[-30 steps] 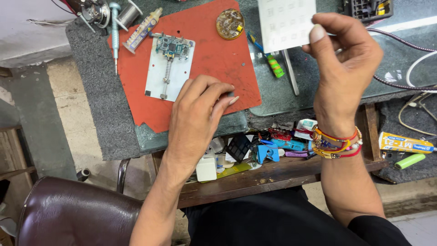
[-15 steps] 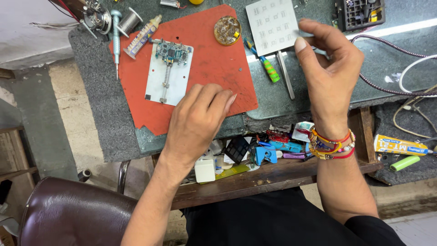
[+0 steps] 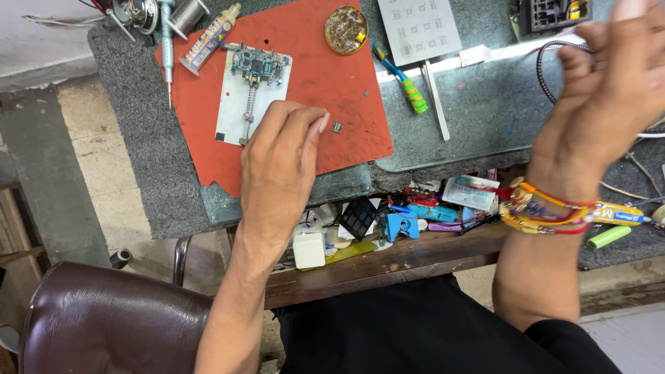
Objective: The person retrieves a small electronic component and a metal stencil from a drawer, places them on a red work mat, and applies heat with a soldering iron.
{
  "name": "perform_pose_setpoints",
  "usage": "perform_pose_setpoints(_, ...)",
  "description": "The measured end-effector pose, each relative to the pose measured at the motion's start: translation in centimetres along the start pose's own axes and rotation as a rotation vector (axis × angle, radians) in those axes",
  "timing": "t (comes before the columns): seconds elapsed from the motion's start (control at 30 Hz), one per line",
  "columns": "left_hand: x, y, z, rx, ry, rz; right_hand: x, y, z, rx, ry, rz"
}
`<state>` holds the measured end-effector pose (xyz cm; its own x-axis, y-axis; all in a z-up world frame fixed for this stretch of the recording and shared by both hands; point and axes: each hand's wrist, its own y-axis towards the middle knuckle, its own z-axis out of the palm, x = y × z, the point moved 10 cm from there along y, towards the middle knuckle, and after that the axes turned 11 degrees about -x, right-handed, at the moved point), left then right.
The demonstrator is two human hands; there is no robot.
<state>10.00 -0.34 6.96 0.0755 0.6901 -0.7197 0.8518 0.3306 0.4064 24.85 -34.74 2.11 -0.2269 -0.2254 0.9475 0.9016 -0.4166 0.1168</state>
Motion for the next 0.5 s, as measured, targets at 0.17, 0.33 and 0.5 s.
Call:
perform_pose_setpoints(0.17,0.7,-1.4,-1.3,-0.073,0.011,-0.027,-3.2,6.6,-4.8,0.198,-0.152,-0.11)
perform_pose_setpoints(0.33,0.8,-3.0,-2.1,-0.114,0.062,0.001,-5.9,10.7,-8.1,0.207,-0.478,-0.129)
perform_pose_setpoints(0.5,0.9,-3.8,-1.7,-0.103,0.037,0.011,-5.0,11.4,-9.7,0.142,-0.631,-0.145)
